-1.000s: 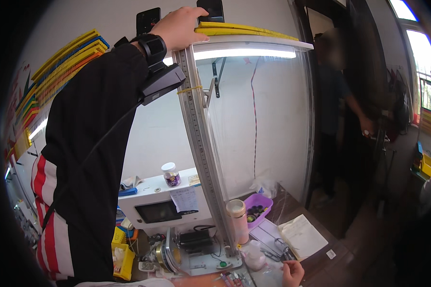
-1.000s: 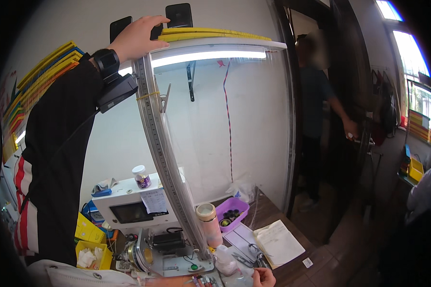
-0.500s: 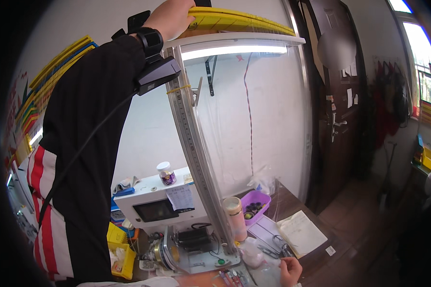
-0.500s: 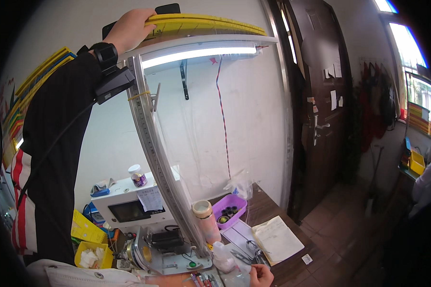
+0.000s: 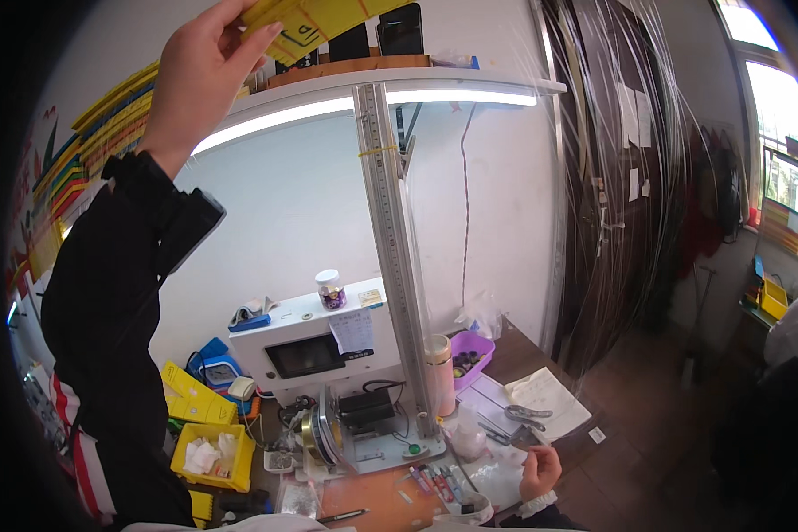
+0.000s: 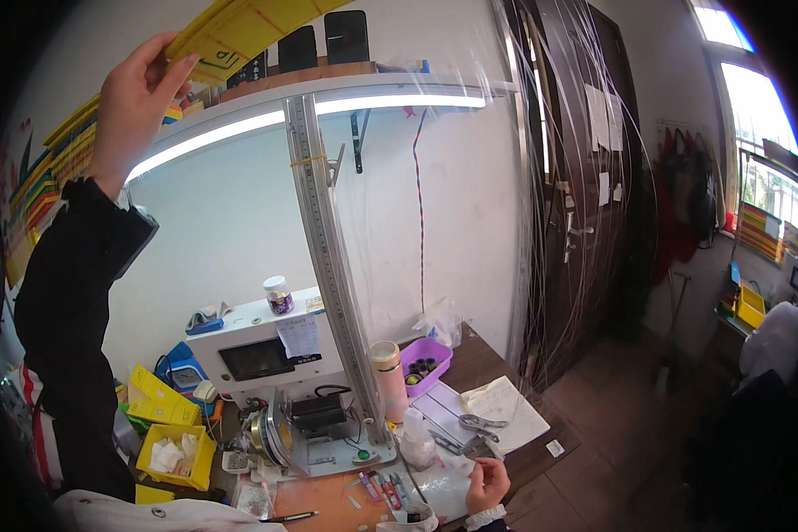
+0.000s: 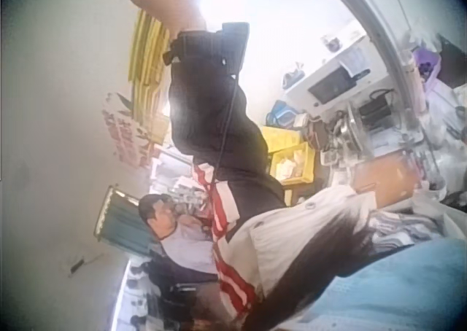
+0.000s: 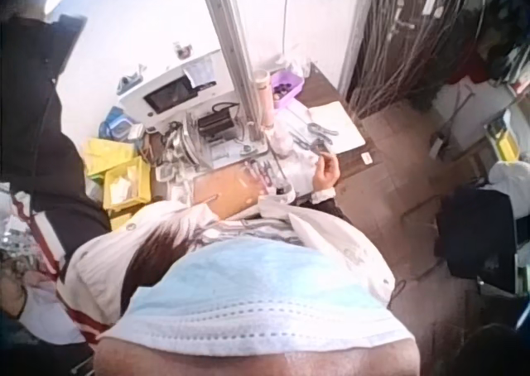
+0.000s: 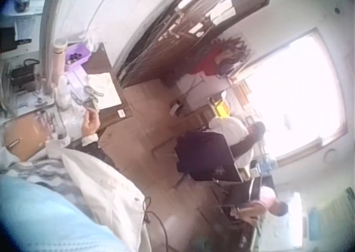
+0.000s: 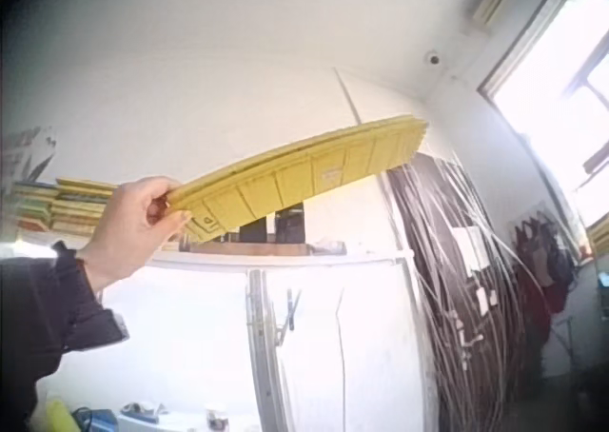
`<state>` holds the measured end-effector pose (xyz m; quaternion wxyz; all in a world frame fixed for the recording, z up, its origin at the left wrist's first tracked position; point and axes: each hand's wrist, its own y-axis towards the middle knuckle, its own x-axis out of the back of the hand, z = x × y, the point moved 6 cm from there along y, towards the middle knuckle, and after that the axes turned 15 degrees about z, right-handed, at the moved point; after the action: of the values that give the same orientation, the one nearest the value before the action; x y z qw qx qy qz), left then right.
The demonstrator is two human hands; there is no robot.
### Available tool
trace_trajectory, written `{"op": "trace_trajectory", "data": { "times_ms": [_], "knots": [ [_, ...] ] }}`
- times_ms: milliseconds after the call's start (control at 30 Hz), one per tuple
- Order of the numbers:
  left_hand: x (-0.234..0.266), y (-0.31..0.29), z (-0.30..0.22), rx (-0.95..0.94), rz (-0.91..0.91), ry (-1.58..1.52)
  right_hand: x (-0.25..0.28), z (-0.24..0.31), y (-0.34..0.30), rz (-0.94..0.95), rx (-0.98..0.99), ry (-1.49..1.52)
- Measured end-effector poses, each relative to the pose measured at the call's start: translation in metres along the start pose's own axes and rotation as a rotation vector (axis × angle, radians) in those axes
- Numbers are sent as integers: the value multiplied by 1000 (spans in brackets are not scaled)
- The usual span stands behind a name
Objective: The recorder is assembling small electronic or decorative components at a workbench, using glue and precision tools.
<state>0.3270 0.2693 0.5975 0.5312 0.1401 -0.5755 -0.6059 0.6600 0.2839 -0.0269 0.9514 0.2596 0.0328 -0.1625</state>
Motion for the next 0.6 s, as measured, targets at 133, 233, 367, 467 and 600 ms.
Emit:
{"op": "trace_trajectory", "data": {
  "times_ms": [133, 233, 367, 467, 600],
  "knots": [
    [-2, -78, 1, 17, -49, -139, 38, 62, -8, -300, 207, 59],
    [-2, -126, -18, -24, -6, -91, 85, 134, -1, -559, 404, 17],
    [-21, -181, -56, -113, 69, 18, 121, 214, 24, -554, 692, 86],
    [-24, -222, -70, -160, 105, 2, 85, 265, 52, -289, 662, 86],
    [-27, -266, -74, -103, 136, -64, 27, 282, 71, 326, 479, 175]
  ]
}}
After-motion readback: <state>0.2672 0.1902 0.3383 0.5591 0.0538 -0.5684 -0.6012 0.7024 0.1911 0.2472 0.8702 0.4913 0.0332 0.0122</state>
